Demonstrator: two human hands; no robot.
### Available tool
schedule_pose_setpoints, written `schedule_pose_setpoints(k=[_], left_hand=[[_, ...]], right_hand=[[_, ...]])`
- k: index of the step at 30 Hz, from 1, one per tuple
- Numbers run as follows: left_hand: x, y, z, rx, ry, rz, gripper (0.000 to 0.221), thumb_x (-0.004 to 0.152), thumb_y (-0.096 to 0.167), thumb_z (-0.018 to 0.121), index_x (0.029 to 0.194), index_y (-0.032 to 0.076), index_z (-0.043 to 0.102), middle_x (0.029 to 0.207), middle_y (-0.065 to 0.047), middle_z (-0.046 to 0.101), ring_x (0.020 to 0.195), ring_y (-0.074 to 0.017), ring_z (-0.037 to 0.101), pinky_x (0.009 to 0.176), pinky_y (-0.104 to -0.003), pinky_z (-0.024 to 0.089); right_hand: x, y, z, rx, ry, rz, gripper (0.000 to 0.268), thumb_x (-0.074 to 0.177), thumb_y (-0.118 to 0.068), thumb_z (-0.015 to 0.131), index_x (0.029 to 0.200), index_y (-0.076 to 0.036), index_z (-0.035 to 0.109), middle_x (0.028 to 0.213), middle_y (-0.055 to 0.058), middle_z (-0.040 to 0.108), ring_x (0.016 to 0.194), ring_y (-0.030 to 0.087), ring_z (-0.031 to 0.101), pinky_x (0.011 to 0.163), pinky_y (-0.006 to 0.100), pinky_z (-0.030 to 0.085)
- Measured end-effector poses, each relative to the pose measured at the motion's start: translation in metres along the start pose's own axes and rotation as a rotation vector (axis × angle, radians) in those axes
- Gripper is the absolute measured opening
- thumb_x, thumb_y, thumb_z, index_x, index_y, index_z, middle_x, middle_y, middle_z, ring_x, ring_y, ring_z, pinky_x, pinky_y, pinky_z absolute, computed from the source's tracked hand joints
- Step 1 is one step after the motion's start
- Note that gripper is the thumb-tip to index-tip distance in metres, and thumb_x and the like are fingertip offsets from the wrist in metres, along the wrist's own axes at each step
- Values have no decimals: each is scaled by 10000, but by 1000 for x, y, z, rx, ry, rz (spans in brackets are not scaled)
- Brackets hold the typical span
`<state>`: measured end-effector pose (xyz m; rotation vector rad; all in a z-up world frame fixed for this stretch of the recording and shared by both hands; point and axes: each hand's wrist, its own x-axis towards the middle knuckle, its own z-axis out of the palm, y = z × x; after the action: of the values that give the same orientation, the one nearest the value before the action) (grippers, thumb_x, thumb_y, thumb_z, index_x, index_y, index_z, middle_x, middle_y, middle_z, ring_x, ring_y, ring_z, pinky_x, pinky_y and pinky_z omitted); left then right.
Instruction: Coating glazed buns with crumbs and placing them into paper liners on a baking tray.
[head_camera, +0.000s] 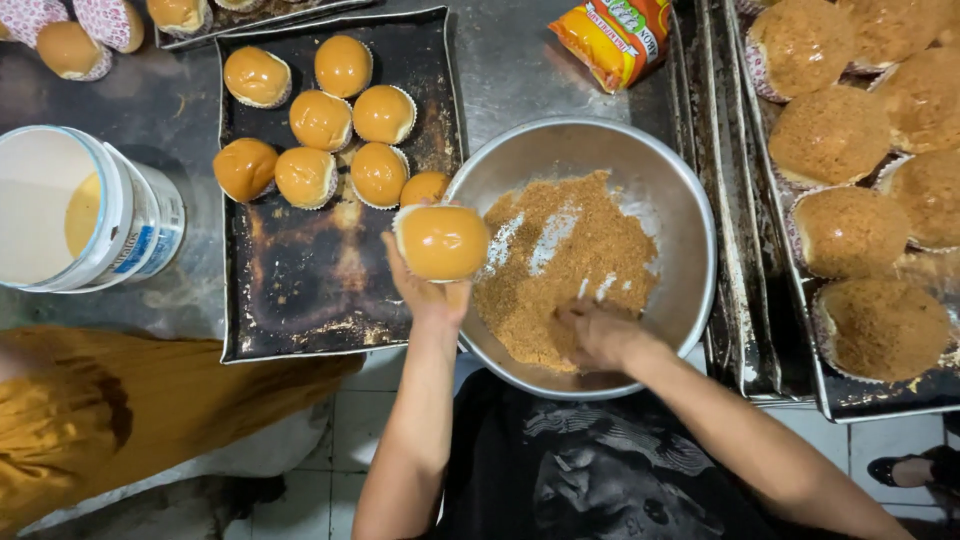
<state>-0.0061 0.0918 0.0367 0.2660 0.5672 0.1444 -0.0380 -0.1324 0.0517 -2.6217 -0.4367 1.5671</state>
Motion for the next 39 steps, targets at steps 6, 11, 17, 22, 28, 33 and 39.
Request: schedule_pose_setpoints(k=[6, 11, 17, 22, 28, 33, 39], left_hand=[[13, -34, -4, 268, 68, 5, 402, 927, 535, 631, 1193, 241, 698, 1175, -21, 728, 1080, -228, 702, 902, -446, 601], [8, -73, -11, 419, 98, -64, 406, 929, 541, 647, 1160, 209, 689, 1075, -30, 736, 971, -208, 714, 797, -393, 617], [-8, -97, -11, 633, -37, -164, 451, 968, 526, 624, 1162, 121, 669, 1046, -93, 720, 920, -201, 695, 772, -343, 604], [-45, -89, 34, 926, -39, -122, 800, 1009, 562, 477, 1566, 11, 314, 1653, -244, 194, 1538, -379, 178, 1236, -501, 215], [17, -106, -34, 369, 89, -277, 651, 939, 657, 557, 1356, 160, 604, 1321, -105, 666, 1191, -263, 639, 992, -452, 545], [26, -86, -27, 281, 138, -295, 634, 941, 618, 573, 1373, 155, 599, 1368, -91, 629, 1242, -284, 606, 1050, -490, 500], [42, -87, -48, 113, 152, -326, 614, 923, 594, 599, 1365, 168, 630, 1382, -106, 640, 1261, -330, 611, 1071, -547, 491]], right_hand=[[-31, 12, -12, 301, 257, -28, 360, 946, -308, 578, 1167, -72, 734, 1162, 196, 740, 1148, 338, 698, 977, 455, 559], [-72, 10, -57, 553, 630, -241, 379, 930, -150, 618, 1281, -16, 666, 1183, 188, 744, 1146, 369, 686, 929, 500, 573], [-46, 21, -79, 571, 894, -345, 241, 922, -194, 699, 1155, -197, 758, 567, 92, 637, 383, 181, 516, 395, 317, 407], [-65, -4, -84, 634, 858, -417, 211, 978, -83, 634, 1150, -87, 755, 554, 41, 636, 314, 68, 368, 323, 199, 301], [1, 38, -53, 702, 914, -193, 281, 988, -141, 644, 1257, -122, 719, 1098, 128, 764, 1072, 289, 713, 851, 424, 590], [-21, 17, 13, 460, 598, -212, 342, 955, -180, 671, 1273, -54, 679, 1161, 216, 717, 1122, 362, 682, 942, 461, 555], [-4, 30, 35, 220, 247, -219, 442, 907, -226, 680, 1287, -3, 654, 1207, 308, 680, 1179, 437, 654, 1041, 504, 523]])
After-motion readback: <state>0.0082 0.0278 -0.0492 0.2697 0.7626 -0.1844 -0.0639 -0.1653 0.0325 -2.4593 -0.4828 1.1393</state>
